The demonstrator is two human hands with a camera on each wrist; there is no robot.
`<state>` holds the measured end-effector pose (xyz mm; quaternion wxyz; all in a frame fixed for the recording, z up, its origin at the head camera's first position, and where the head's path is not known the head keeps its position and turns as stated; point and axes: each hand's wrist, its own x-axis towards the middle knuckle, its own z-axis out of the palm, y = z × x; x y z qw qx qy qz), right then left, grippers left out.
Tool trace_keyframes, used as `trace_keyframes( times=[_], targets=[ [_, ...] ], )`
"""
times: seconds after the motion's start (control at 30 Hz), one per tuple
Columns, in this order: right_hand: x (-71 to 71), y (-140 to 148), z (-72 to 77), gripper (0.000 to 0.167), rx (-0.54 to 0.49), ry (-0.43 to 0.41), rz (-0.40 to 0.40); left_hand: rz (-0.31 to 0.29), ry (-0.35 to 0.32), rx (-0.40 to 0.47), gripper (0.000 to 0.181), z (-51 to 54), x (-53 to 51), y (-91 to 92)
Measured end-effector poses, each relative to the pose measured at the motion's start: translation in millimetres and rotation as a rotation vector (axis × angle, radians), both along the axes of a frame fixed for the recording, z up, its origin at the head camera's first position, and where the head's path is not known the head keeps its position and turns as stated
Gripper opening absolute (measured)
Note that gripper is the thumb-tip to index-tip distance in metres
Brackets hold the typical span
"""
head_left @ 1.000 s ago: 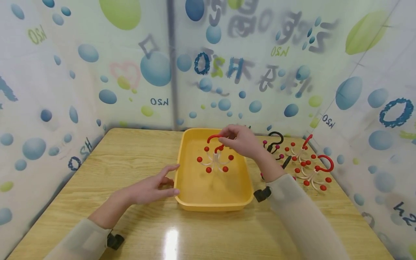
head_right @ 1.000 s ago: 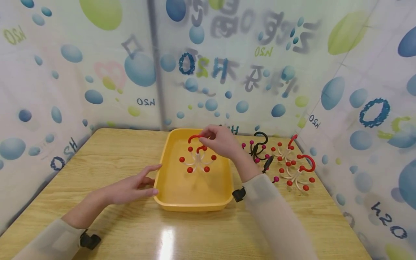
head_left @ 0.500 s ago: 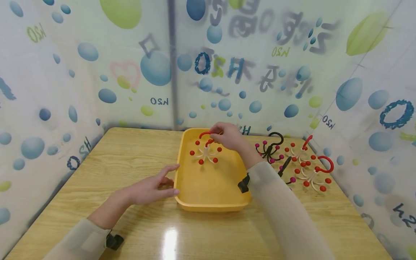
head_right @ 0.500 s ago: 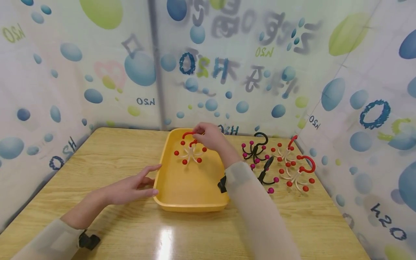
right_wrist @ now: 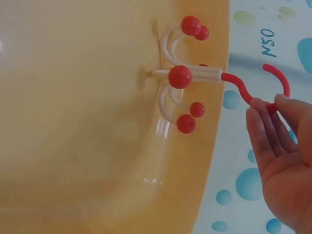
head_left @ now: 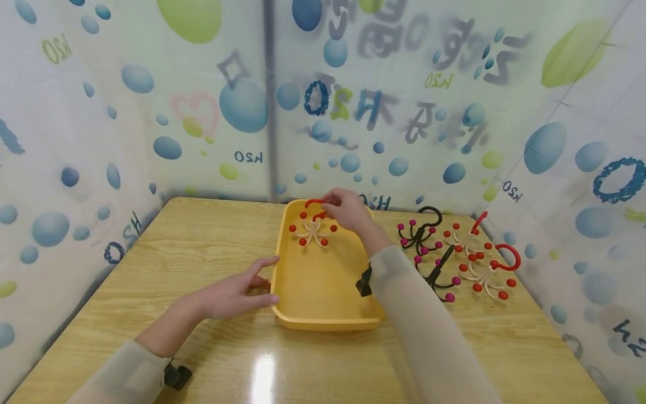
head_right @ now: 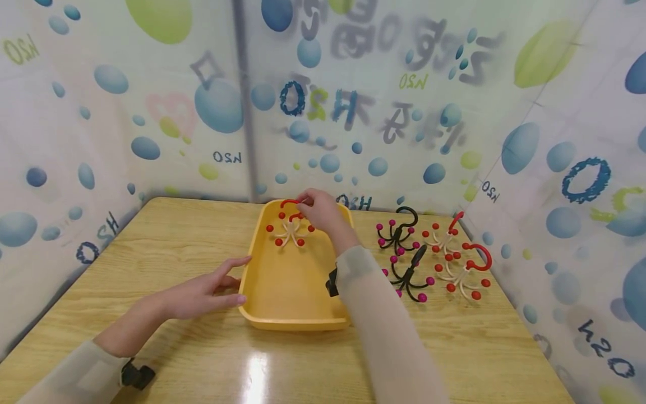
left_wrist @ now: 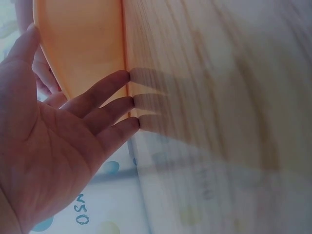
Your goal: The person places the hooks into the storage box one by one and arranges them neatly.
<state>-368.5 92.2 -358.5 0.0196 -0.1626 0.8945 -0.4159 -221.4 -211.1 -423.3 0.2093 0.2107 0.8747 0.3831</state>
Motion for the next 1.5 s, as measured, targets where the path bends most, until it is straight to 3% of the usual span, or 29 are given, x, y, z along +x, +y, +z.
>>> trace_keyframes(
  times=[0.33,0.8,1.03,1.23,1.5],
  targets=[
    [-6.6,-4.8,-12.7,0.028,-0.038,-0.005,-0.013,-0.025,-0.005,0.040,0.090,0.5,2.7,-0.1],
    [-3.4,-2.2,-8.0,0.035,-0.066,-0.042,-0.009,-0.031,0.003,0.040,0.090,1.0,2.5,0.5],
    [3.9,11.9,7.5,0.036,-0.056,-0.031,-0.037,-0.025,0.001,0.033,0.090,1.6,2.7,-0.1],
    [20.0,32.5,27.8,0.029,-0.056,0.024,-0.075,-0.024,-0.006,0.028,0.091,2.9,2.2,0.7],
    [41.2,68.1,50.1,0.031,-0.040,0.079,-0.065,-0.009,-0.005,0.011,0.091,2.3,2.1,0.4]
  ],
)
